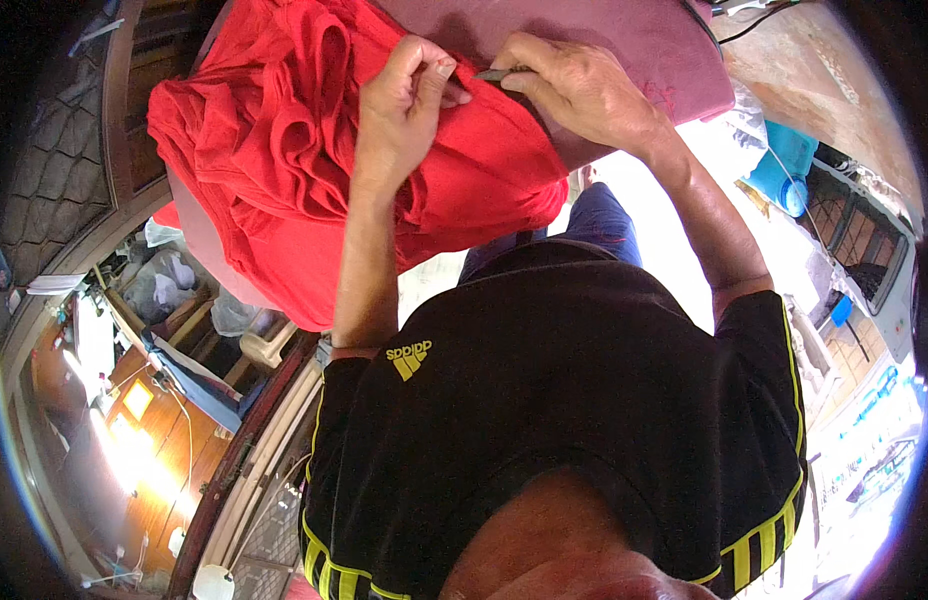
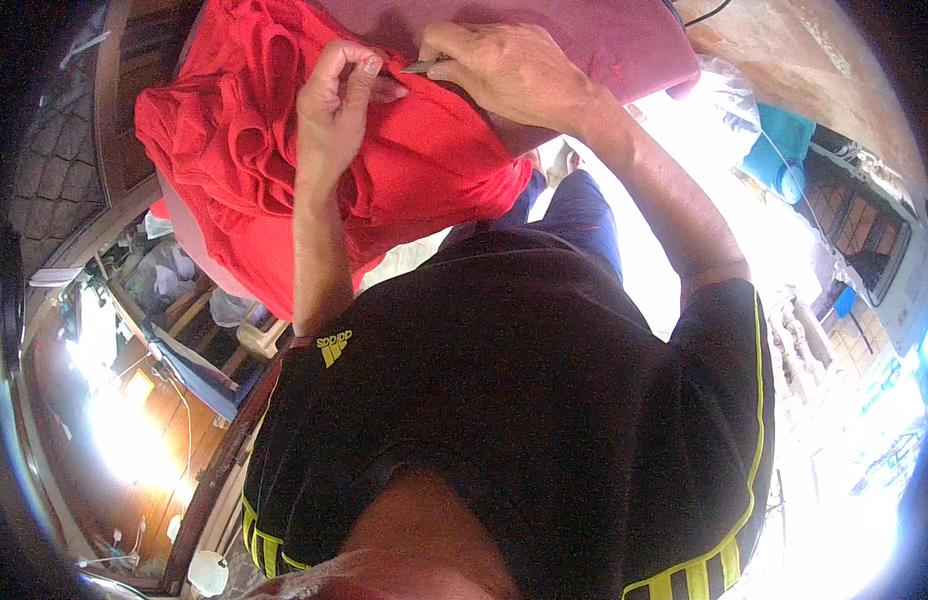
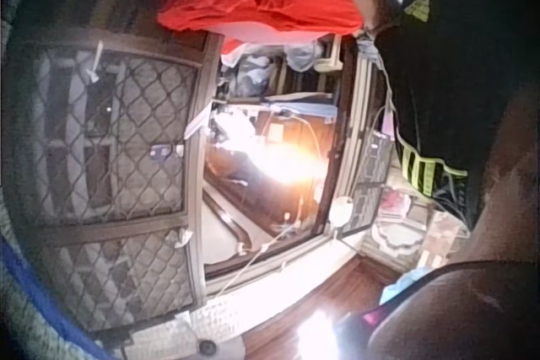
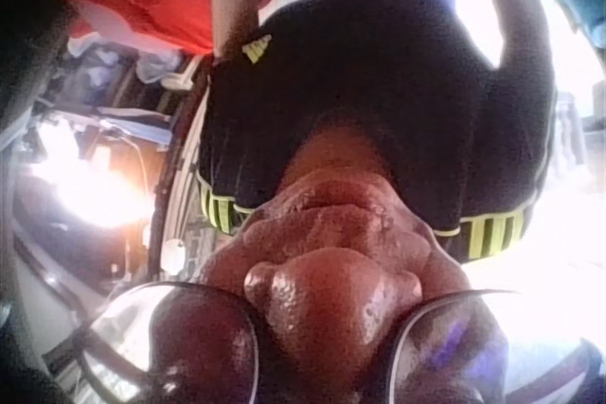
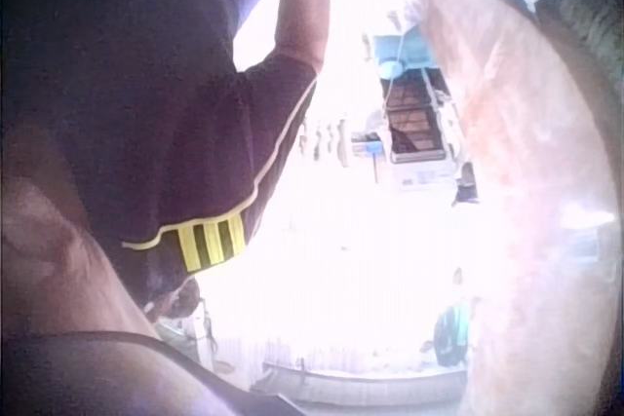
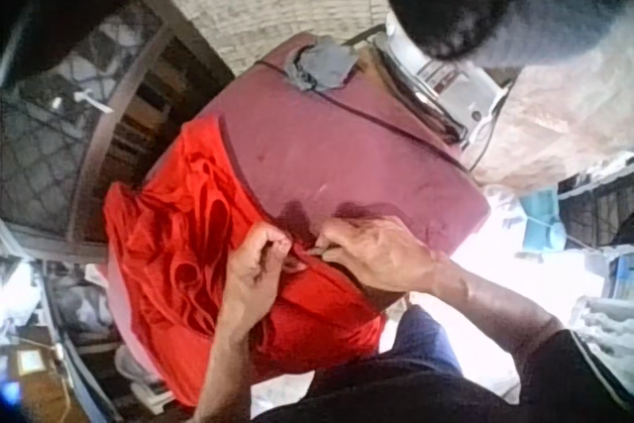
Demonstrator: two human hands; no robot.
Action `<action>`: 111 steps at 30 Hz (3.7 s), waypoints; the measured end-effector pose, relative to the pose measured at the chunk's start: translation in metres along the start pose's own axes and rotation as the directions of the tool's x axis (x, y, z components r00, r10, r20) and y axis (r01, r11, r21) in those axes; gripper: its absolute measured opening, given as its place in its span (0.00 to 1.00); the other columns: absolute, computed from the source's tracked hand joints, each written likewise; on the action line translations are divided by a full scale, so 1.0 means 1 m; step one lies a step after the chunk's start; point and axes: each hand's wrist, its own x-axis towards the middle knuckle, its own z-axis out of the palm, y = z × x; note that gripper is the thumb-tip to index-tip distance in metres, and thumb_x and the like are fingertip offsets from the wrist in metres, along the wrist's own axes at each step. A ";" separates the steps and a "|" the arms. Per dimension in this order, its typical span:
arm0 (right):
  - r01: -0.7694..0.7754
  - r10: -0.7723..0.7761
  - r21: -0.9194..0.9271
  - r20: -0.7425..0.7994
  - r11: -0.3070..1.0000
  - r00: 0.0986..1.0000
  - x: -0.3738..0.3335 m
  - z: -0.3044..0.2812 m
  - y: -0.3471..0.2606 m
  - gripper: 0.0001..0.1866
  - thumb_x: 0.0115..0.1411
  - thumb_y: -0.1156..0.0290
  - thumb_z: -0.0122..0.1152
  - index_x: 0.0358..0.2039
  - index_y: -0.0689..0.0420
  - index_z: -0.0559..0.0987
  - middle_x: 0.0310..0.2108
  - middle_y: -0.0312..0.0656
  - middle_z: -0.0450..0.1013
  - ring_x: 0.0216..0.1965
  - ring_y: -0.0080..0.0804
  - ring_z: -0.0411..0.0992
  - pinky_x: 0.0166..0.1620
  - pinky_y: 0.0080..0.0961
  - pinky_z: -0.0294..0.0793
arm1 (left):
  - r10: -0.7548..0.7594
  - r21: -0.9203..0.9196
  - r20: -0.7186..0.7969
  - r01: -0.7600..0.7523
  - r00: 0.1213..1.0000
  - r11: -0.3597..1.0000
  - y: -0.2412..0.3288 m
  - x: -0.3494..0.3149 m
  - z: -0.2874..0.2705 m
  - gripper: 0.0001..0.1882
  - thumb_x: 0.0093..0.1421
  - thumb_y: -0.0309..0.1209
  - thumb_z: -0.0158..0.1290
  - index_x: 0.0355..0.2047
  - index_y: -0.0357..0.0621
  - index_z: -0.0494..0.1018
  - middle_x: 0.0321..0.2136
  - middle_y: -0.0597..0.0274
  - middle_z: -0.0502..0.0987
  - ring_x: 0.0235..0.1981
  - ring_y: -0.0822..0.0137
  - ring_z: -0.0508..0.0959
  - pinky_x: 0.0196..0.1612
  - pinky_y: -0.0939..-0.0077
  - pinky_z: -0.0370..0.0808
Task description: The person uses small scissors to trim loose threads and excess fabric from a red garment laid out on a pink table. The person repeatedly snips small areas of the fabric, occasionally adjusting the garment's position to access different sections.
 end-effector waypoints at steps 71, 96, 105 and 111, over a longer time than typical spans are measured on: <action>0.105 -0.086 -0.106 0.169 0.989 0.982 0.022 0.012 -0.026 0.11 0.63 0.69 0.59 0.43 0.58 0.71 0.40 0.49 0.74 0.40 0.51 0.76 0.40 0.43 0.75 | 0.038 0.421 -0.443 0.171 0.896 0.891 0.001 -0.049 0.024 0.04 0.64 0.19 0.51 0.37 0.38 0.74 0.28 0.55 0.81 0.31 0.67 0.84 0.35 0.76 0.79; 0.112 -0.075 -0.285 0.138 0.952 0.988 0.034 0.016 -0.036 0.11 0.62 0.66 0.60 0.44 0.53 0.76 0.39 0.42 0.77 0.39 0.47 0.78 0.39 0.42 0.78 | -0.023 -0.080 -0.487 -0.019 0.873 0.997 -0.008 -0.051 0.013 0.03 0.70 0.25 0.48 0.39 0.40 0.72 0.25 0.65 0.74 0.25 0.76 0.75 0.29 0.81 0.73; -0.100 0.059 0.332 0.131 0.938 0.990 0.038 0.010 -0.015 0.09 0.65 0.73 0.60 0.45 0.59 0.77 0.32 0.36 0.76 0.34 0.18 0.72 0.37 0.20 0.73 | -0.079 -0.202 -0.282 0.021 0.956 0.979 0.009 -0.089 -0.009 0.02 0.64 0.19 0.49 0.35 0.37 0.71 0.26 0.63 0.72 0.26 0.74 0.74 0.30 0.78 0.71; -0.193 0.140 0.440 0.151 0.877 0.979 0.037 0.006 -0.012 0.15 0.62 0.79 0.60 0.50 0.62 0.77 0.37 0.33 0.74 0.39 0.16 0.69 0.41 0.17 0.72 | 0.119 -0.081 0.461 -0.091 0.879 0.993 0.032 -0.109 -0.026 0.03 0.59 0.20 0.54 0.33 0.36 0.71 0.29 0.55 0.73 0.32 0.59 0.77 0.36 0.67 0.73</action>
